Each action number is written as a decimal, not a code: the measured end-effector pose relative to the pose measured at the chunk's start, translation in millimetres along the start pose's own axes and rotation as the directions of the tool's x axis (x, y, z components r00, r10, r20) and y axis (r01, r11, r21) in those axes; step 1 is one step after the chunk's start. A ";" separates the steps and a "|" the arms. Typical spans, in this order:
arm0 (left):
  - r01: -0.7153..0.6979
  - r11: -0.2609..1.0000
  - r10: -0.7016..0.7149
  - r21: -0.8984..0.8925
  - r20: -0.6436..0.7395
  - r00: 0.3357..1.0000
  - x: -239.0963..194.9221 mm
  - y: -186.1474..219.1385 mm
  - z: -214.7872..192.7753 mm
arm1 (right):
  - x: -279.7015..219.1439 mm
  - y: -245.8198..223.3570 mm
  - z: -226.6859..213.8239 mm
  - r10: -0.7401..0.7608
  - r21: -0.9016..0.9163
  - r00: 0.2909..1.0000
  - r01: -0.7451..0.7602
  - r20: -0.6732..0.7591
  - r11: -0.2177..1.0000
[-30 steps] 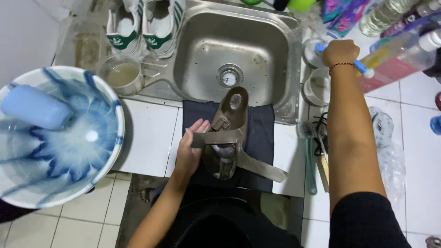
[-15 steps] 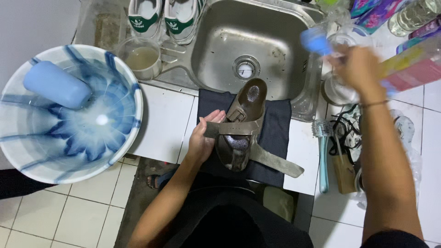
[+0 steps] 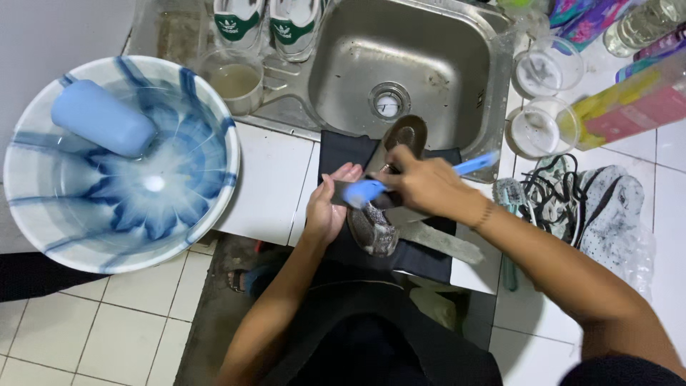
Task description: The person scrubs a brown leather sandal with a blue brush and soapy water at a kitchen sink. They repeatedly dip the brush into a container of cleaning solution and scrub the sandal's straps, sole, and interior.
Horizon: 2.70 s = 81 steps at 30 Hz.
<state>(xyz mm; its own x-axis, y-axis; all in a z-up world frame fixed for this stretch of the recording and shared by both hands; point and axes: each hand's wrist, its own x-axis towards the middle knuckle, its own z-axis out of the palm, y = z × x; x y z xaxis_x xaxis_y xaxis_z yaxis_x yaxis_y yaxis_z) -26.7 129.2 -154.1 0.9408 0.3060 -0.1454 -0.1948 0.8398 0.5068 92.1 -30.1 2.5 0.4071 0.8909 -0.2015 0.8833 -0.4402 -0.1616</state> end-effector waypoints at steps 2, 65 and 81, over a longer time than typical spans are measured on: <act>0.003 1.000 -0.003 0.000 0.006 1.000 4.2 -3.4 -6.1 | -0.2 -0.3 -17.2 -0.028 -0.112 0.999 0.030 0.023 0.993; 0.260 0.952 -0.294 -0.162 -0.244 0.924 10.2 -0.1 -20.7 | 123.7 9.0 -16.4 -0.238 -0.124 0.936 0.277 0.260 0.953; 0.057 0.996 -0.067 0.069 0.144 0.987 7.2 8.7 -10.0 | 113.6 5.7 -33.4 -0.303 -0.121 0.945 0.318 0.125 0.940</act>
<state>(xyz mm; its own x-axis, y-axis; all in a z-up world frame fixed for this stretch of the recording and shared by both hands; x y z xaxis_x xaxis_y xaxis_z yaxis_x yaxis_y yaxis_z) -24.4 143.2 -159.3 0.9819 0.1813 -0.0547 -0.1211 0.8231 0.5548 151.2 72.4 11.0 0.0874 0.9610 -0.2625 0.9882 -0.1169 -0.0988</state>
